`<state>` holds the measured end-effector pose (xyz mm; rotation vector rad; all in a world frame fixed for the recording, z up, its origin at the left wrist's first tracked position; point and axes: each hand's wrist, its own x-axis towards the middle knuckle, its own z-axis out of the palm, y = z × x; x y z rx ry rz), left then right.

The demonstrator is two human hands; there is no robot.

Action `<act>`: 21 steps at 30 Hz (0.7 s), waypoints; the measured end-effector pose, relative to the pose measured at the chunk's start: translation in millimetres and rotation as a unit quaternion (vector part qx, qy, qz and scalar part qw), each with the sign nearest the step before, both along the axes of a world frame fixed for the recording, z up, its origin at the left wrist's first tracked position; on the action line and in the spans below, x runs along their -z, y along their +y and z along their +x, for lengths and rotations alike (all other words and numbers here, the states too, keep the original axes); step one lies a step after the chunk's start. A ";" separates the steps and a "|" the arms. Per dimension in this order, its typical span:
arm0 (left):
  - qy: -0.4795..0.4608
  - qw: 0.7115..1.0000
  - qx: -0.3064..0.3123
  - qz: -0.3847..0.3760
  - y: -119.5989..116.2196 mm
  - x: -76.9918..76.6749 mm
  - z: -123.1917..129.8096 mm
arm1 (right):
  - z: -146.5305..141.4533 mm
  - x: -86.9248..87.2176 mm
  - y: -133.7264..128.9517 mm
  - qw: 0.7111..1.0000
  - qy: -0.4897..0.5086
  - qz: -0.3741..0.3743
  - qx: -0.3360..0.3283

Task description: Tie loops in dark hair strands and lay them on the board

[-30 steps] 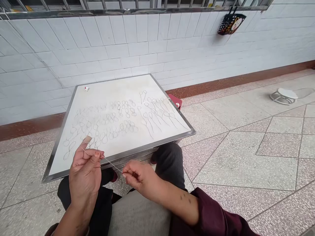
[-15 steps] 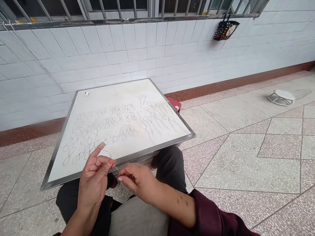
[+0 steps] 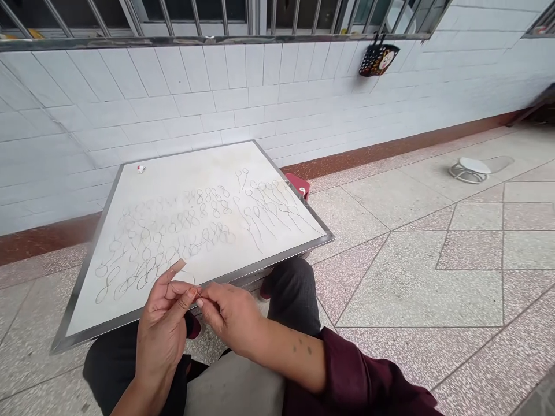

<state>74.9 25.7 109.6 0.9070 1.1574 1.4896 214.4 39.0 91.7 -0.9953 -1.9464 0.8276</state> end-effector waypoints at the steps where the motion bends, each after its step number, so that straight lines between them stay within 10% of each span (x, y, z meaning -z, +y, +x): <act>1: 0.000 1.000 -0.007 0.002 0.1 0.5 0.2 | -1.0 1.3 0.8 1.000 -0.021 0.022 0.008; 8: -0.072 0.996 -0.054 -0.008 4.0 4.5 3.7 | -2.3 9.1 6.1 0.970 -0.148 0.190 0.040; 21: -0.092 0.977 -0.192 -0.007 32.1 1.7 -44.5 | 3.2 31.2 -7.3 0.953 -0.170 0.247 -0.049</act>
